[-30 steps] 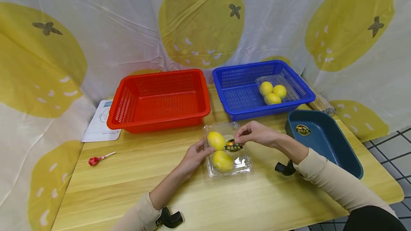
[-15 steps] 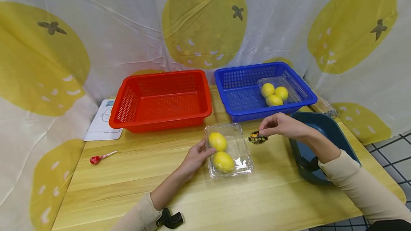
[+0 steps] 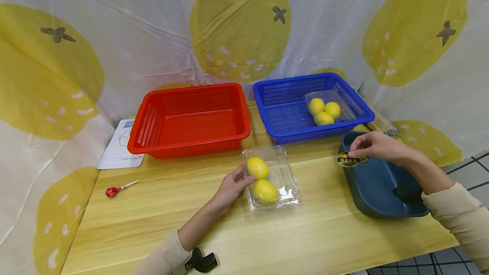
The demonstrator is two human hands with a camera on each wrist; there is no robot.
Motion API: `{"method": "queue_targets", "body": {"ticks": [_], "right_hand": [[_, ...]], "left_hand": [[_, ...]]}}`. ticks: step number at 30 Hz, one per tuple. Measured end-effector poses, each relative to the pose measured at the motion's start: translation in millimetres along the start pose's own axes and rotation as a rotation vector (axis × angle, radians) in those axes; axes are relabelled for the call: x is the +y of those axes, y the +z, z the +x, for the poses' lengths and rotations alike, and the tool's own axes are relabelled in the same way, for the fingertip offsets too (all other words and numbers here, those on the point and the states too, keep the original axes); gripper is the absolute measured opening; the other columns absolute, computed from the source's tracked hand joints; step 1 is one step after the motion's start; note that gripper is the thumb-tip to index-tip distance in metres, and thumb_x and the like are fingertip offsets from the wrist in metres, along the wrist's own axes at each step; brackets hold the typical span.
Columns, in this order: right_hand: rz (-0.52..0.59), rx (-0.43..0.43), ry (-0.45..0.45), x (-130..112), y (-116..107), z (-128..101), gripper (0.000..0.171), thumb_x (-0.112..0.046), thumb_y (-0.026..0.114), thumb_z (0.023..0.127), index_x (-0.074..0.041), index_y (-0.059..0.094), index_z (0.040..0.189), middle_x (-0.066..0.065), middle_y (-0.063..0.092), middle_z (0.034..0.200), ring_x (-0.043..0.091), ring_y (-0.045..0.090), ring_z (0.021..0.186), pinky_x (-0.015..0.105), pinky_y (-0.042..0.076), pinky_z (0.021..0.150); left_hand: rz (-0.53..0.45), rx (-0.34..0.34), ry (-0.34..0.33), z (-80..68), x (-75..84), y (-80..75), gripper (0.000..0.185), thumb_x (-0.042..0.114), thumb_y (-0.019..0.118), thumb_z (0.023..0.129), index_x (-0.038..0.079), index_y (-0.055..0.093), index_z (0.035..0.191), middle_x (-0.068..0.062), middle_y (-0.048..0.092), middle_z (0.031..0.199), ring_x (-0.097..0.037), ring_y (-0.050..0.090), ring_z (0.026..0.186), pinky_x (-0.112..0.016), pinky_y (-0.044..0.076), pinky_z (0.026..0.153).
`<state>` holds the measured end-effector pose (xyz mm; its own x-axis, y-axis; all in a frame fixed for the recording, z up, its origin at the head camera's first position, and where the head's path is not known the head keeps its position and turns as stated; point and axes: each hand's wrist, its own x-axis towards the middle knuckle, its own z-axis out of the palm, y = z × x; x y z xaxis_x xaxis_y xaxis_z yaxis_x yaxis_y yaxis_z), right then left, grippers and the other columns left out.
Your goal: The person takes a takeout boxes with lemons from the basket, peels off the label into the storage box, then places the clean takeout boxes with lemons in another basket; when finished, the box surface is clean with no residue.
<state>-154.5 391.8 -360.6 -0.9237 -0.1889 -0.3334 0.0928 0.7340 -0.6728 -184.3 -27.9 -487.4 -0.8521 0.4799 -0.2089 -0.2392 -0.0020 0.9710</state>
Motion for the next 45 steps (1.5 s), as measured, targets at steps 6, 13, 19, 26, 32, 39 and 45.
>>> {"method": "queue_targets", "body": {"ticks": [6, 13, 19, 26, 32, 39, 45], "right_hand": [[-0.038, 0.018, 0.01, 24, -11, -4, 0.026, -0.027, 0.066, 0.093, -0.001, 0.067, 0.097, -0.001, 0.068, 0.086, 0.009, 0.06, 0.081, 0.024, 0.049, 0.075], [-0.049, -0.104, -0.028, 53, -17, -3, 0.021, -0.016, 0.066, 0.092, 0.004, 0.063, 0.096, -0.001, 0.067, 0.083, 0.007, 0.061, 0.074, 0.023, 0.051, 0.071], [-0.051, -0.217, -0.037, 78, -12, 6, 0.018, -0.01, 0.068, 0.089, 0.006, 0.062, 0.091, -0.001, 0.063, 0.077, 0.004, 0.056, 0.067, 0.023, 0.051, 0.065], [-0.153, -0.184, 0.01, 91, -6, 13, 0.018, -0.01, 0.073, 0.083, 0.003, 0.063, 0.087, 0.0, 0.065, 0.076, 0.002, 0.053, 0.065, 0.021, 0.047, 0.061], [-0.231, -0.132, 0.065, 94, -1, 14, 0.022, -0.011, 0.078, 0.078, 0.0, 0.062, 0.087, 0.0, 0.063, 0.076, 0.007, 0.054, 0.067, 0.022, 0.046, 0.061], [-0.275, -0.078, 0.09, 93, 6, 12, 0.033, -0.016, 0.085, 0.071, -0.001, 0.061, 0.089, 0.0, 0.058, 0.077, 0.012, 0.051, 0.07, 0.024, 0.042, 0.061], [-0.369, -0.017, 0.066, 90, 13, 9, 0.03, -0.017, 0.085, 0.07, -0.003, 0.064, 0.086, 0.0, 0.061, 0.077, 0.013, 0.052, 0.07, 0.027, 0.043, 0.062]], "left_hand": [[0.004, 0.003, -0.003, -0.3, 0.6, -0.3, 0.075, 0.017, 0.063, 0.095, -0.005, 0.02, 0.152, -0.019, 0.022, 0.16, -0.032, 0.023, 0.148, -0.043, 0.026, 0.118], [0.017, -0.006, 0.004, -0.1, 0.8, 0.3, 0.073, 0.018, 0.063, 0.095, -0.003, 0.023, 0.152, -0.017, 0.024, 0.16, -0.031, 0.024, 0.148, -0.043, 0.026, 0.119], [0.024, -0.007, 0.007, -0.2, 0.2, 0.2, 0.073, 0.019, 0.064, 0.094, -0.002, 0.025, 0.152, -0.016, 0.027, 0.159, -0.03, 0.026, 0.147, -0.043, 0.027, 0.118], [0.032, -0.001, -0.007, 0.2, -0.1, -0.2, 0.072, 0.021, 0.064, 0.094, 0.0, 0.027, 0.152, -0.015, 0.029, 0.159, -0.03, 0.028, 0.147, -0.044, 0.027, 0.118], [0.044, 0.0, -0.008, 0.6, 0.0, -0.7, 0.075, 0.024, 0.066, 0.093, -0.001, 0.026, 0.152, -0.016, 0.028, 0.159, -0.032, 0.027, 0.147, -0.045, 0.026, 0.119], [0.041, -0.004, -0.008, 1.0, -0.5, -1.1, 0.074, 0.023, 0.066, 0.093, 0.0, 0.027, 0.152, -0.016, 0.029, 0.158, -0.031, 0.028, 0.147, -0.044, 0.027, 0.118], [0.041, -0.005, -0.012, 1.0, -0.5, -1.0, 0.072, 0.021, 0.065, 0.094, 0.001, 0.028, 0.152, -0.017, 0.032, 0.157, -0.032, 0.03, 0.146, -0.045, 0.027, 0.118]]}}
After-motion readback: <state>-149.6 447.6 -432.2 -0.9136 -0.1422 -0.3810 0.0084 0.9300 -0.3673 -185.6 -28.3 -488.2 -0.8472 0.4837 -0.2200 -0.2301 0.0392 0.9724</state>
